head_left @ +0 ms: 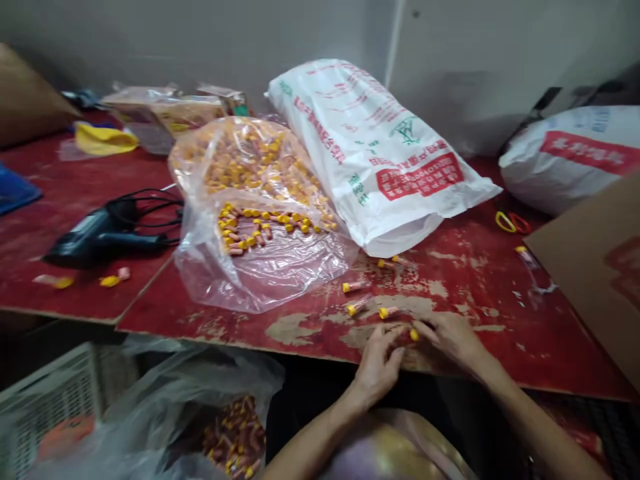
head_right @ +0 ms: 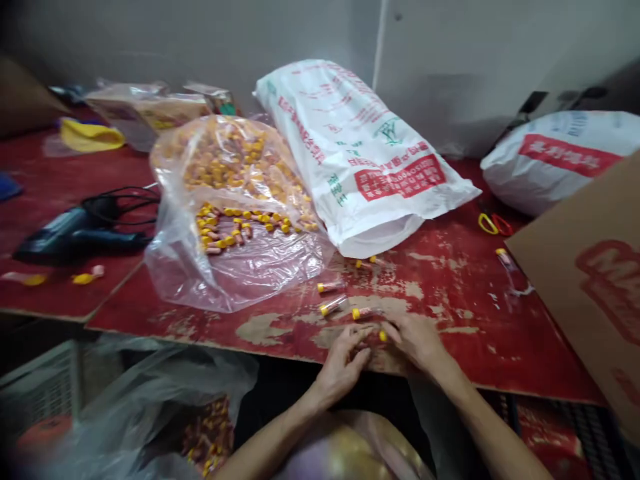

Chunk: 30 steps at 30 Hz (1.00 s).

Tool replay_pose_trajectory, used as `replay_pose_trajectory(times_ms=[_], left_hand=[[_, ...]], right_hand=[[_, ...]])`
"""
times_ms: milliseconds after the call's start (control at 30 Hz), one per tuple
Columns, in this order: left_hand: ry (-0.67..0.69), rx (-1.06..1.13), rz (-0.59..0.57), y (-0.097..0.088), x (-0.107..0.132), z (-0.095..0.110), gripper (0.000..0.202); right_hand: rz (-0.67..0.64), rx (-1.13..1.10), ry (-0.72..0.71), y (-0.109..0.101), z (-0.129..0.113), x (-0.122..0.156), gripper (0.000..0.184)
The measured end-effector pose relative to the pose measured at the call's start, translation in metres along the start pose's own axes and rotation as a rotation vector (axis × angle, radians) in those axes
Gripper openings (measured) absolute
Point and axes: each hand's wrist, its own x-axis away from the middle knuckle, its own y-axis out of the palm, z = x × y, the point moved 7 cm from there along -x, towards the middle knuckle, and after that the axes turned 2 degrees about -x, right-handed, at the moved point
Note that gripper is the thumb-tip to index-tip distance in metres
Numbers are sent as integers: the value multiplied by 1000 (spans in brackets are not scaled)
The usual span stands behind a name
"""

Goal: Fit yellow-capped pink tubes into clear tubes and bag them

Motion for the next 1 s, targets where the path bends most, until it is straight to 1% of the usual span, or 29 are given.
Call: replay_pose_trajectory(times_ms=[67,133,200,233,300,333,400,433,500,567,633,700,733,767,833,933,1000], left_hand=[[-6,-30,15,-1,-2,-1,40],[15,-36,39,-7,-2,2,32],[45,-39,93,-23,-4,7,27],[59,-51,144,-35,-8,9,26],[83,-121,291,-69,-19,10,24],[91,-179,370,-88,-28,9,23],[72,-357,521,-129,-49,3,21],[43,-467,584,-149,-61,0,21],[-65,-719,678,-185,-90,-8,22],[-111,-806,728,-212,-121,-12,24],[-123,-829,755,-230,-150,-13,28],[-156,-880,767,-240,-174,-14,31],[-176,-907,768,-244,-183,-15,30],[-194,-928,766,-247,-190,-17,28],[-212,-941,763,-252,-200,-22,22],[-190,-902,771,-259,-198,-29,20],[-172,-884,787,-262,-187,-33,20]], right_hand=[[-75,324,90,-4,14,-7,28],[-132,480,135,-3,19,-13,29],[-152,500,130,0,22,-17,27],[-151,483,118,1,25,-19,26],[-123,401,83,1,34,-23,28],[-79,338,66,0,40,-26,30],[73,180,41,-7,50,-32,34],[163,91,24,-10,52,-35,35],[318,-59,-43,-13,50,-41,35],[413,-126,-162,-13,38,-52,33],[518,-90,-258,-19,28,-66,31],[632,-20,-272,-33,28,-86,29],[669,10,-241,-41,33,-99,28],[679,34,-196,-50,39,-115,27],[640,60,-96,-66,54,-155,25],[603,32,-18,-83,73,-219,23],[600,-19,24,-88,83,-258,26]])
